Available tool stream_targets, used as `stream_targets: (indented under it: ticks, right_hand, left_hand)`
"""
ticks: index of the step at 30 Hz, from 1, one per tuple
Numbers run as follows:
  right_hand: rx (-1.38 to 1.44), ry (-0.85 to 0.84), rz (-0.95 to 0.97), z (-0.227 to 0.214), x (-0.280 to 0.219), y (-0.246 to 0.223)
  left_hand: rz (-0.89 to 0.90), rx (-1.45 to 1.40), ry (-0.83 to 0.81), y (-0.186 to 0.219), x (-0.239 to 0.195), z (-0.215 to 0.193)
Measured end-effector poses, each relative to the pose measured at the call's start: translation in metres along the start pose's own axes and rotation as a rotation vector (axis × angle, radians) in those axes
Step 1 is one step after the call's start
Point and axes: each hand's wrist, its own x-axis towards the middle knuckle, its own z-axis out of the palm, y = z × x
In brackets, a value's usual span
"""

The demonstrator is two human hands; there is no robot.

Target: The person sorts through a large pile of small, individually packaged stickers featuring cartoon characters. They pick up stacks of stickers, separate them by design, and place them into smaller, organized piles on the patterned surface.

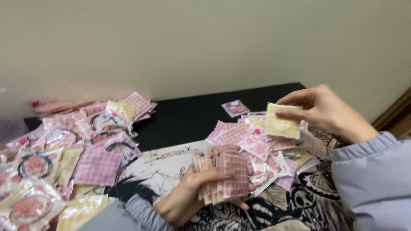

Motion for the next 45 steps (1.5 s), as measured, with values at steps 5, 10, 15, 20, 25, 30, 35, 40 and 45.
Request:
stream_targets:
  ticks: [5,10,15,20,25,30,35,40,45]
  right_hand:
    - [-0.132,0.058,-0.059,0.030,0.011,0.022]
    - [-0.395,0.133,-0.256,0.040,-0.002,0.005]
    - [-0.347,0.016,-0.513,0.054,-0.038,-0.036]
    - [-0.213,-0.105,-0.874,0.091,-0.057,-0.036]
    - [-0.172,-0.152,-0.761,0.128,-0.086,-0.045]
    - [-0.064,0.188,-0.904,0.144,-0.102,-0.023]
    - [0.269,0.237,-0.831,0.153,-0.113,-0.009]
    - [0.380,0.215,-0.672,0.160,-0.112,-0.006]
    - [0.355,0.183,-0.640,0.157,-0.113,-0.008]
  left_hand:
    - [0.079,0.026,-0.106,-0.014,0.004,-0.023]
    - [0.056,0.021,-0.091,-0.010,0.004,-0.026]
    - [0.113,-0.080,-0.069,-0.008,0.004,-0.027]
    - [0.226,0.010,-0.042,-0.011,0.011,-0.035]
    - [0.221,0.166,-0.032,-0.009,0.010,-0.036]
    - [0.190,0.062,-0.062,-0.013,0.010,-0.038]
    - [0.154,0.016,-0.127,-0.012,0.009,-0.042]
    - [0.152,-0.039,-0.091,-0.012,0.009,-0.043]
    - [0.168,-0.163,-0.189,-0.011,0.008,-0.045]
